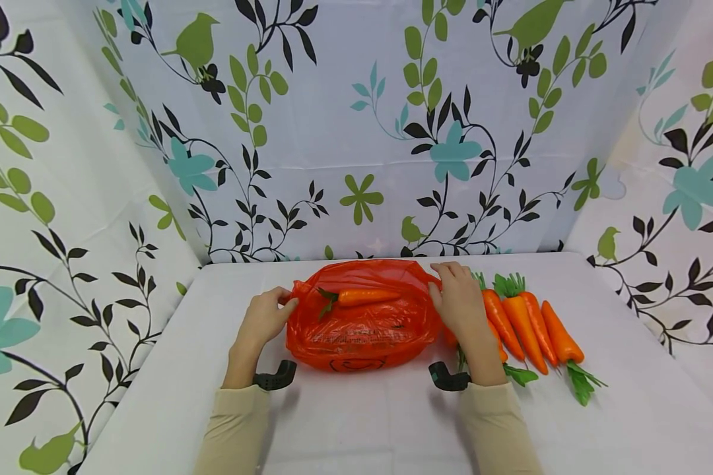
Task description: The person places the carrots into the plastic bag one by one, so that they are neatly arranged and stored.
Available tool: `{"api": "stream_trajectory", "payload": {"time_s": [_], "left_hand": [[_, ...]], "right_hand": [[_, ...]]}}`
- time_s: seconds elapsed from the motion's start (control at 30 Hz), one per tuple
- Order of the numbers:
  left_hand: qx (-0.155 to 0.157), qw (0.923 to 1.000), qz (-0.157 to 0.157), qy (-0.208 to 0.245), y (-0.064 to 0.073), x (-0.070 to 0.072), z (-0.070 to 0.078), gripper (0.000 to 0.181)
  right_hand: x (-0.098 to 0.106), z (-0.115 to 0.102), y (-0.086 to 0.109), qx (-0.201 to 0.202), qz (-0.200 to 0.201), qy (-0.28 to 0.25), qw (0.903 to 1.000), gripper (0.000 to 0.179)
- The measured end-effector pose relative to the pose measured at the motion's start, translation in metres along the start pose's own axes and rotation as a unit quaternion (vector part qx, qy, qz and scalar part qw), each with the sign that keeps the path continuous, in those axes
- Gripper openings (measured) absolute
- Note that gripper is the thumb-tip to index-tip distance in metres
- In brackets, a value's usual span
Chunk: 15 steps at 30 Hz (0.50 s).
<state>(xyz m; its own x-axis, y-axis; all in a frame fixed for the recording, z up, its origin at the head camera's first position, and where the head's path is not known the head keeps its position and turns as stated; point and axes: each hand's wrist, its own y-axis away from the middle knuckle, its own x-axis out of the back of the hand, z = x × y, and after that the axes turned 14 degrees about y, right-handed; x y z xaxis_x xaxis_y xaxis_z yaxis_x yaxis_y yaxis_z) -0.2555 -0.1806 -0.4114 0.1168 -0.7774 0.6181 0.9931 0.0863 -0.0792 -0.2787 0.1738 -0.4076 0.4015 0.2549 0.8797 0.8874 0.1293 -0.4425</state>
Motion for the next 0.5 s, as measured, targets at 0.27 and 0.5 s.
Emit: {"api": "stream_trajectory", "payload": {"time_s": [0.27,0.5], "left_hand": [[0.000,1.0000,0.000,-0.001,0.000,0.000,0.000,0.034],[-0.001,1.0000,0.001,-0.001,0.000,0.000,0.000,0.035]], "right_hand": [[0.003,0.019,0.002,-0.048,-0.035,-0.026,0.9979,0.045],[0.008,0.034,0.005,-0.075,-0.039,-0.032,0.9959,0.045]]}}
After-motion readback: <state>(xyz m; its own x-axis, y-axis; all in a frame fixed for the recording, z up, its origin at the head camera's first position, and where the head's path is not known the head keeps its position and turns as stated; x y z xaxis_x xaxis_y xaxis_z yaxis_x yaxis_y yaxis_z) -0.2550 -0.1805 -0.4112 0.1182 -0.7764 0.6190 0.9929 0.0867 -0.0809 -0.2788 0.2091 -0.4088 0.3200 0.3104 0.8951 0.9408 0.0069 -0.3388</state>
